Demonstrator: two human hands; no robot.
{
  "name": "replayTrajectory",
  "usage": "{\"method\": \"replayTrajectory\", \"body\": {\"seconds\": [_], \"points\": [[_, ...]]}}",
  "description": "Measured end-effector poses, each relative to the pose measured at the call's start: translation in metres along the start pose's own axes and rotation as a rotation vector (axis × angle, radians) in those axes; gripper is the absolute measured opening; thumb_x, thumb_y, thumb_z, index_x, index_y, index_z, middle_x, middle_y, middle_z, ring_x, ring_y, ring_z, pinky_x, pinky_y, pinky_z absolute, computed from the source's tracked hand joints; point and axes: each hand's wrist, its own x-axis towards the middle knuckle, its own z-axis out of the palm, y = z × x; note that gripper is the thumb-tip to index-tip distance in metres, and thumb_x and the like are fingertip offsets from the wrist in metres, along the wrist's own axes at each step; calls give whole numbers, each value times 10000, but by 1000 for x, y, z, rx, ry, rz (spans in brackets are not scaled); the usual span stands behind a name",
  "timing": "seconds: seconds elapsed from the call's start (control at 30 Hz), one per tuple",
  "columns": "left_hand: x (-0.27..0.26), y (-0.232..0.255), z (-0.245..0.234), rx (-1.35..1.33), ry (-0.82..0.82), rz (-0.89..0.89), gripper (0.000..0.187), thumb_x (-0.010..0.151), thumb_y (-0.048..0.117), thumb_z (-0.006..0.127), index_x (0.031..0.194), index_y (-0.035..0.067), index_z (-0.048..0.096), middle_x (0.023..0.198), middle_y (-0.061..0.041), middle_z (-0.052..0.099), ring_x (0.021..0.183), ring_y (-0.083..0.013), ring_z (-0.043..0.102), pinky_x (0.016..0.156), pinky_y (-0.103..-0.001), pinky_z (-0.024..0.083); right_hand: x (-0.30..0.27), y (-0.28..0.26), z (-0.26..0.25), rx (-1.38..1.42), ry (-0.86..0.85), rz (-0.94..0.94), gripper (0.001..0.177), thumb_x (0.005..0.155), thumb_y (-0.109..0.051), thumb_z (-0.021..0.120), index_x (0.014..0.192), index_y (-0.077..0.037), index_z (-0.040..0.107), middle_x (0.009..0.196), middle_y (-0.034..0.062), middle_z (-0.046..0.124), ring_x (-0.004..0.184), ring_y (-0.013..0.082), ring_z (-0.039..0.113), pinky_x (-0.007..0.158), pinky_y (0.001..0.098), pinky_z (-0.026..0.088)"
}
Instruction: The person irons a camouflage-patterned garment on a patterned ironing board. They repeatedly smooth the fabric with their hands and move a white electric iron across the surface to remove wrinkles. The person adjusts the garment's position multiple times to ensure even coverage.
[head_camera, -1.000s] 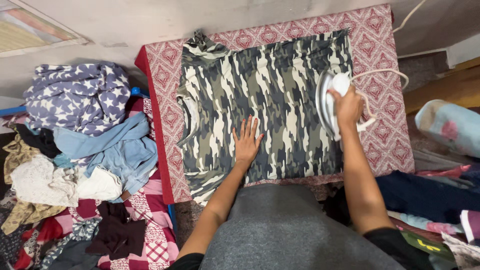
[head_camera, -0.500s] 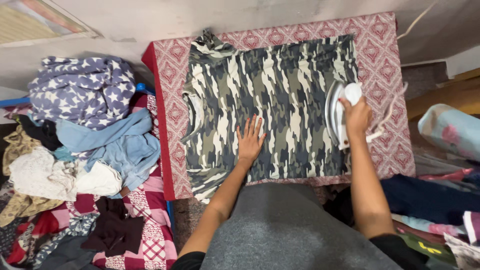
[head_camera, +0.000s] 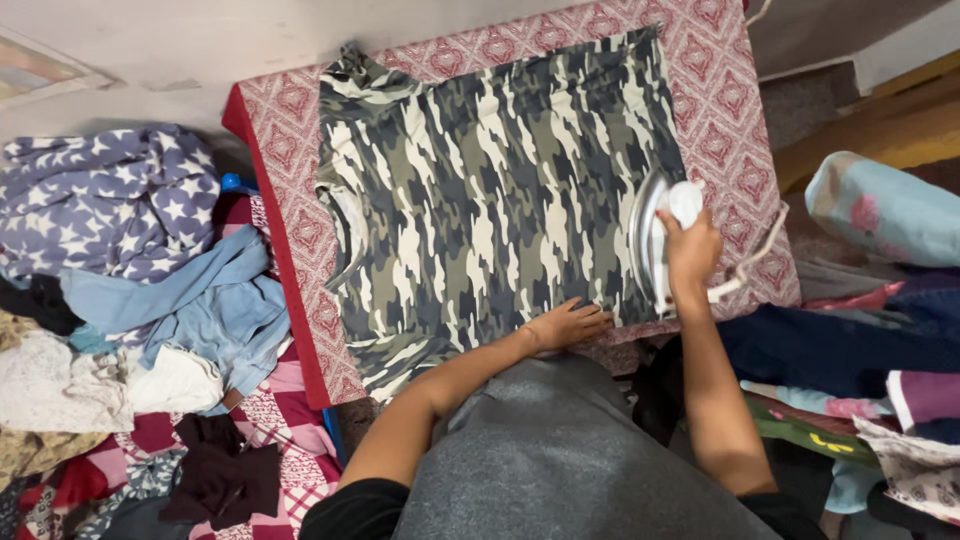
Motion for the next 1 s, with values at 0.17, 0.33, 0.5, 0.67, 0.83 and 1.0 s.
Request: {"method": "replayTrajectory", "body": {"seconds": [0.17,0.33,0.5,0.67,0.83,1.0], "points": [[37,18,18,132,155,-112,499,852,259,572,1323,95,598,1294,-48,628,1103,-207,618,861,-337,519,84,-18,31,26,125,-125,729,860,-516,894,1125,114,640,836,309,701,765,492,693,662,538,533],[77,41,23,-117,177,-304,246,930,176,580,1143,66,631,993,-72,670,951,-246,680,779,-364,554,135,-15,43,136,-2,-206,629,875,-448,925,1080,90,672,883,298,718,800,438,721,705,502,557],[84,43,23,-233,237,-247,233,868,153,581,1081,75,636,1003,-81,661,951,-247,672,790,-353,556,117,-2,36,224,-79,-376,525,878,-380,936,1076,51,712,913,271,738,825,412,733,723,484,570],[68,51,1,-229,36,-215,300,948,129,549,1226,37,616,1146,-84,623,1090,-241,617,873,-348,519,69,8,17,154,-305,-426,578,839,-430,916,1146,19,722,932,248,750,814,355,752,720,468,577],[26,65,-11,-84,229,-153,539,887,155,514,1417,59,532,1376,-98,586,1292,-227,539,1092,-365,433,13,-1,0,89,-540,-477,708,694,-473,861,1241,-53,700,1211,181,681,819,319,697,695,438,551],[-32,55,-15,-725,25,-118,416,1030,201,511,1423,72,555,1497,-132,531,1419,-276,474,1188,-407,369,-50,-29,-50,-12,-466,-850,742,598,-612,876,1026,-20,749,1043,126,621,1075,295,576,956,475,372]]}}
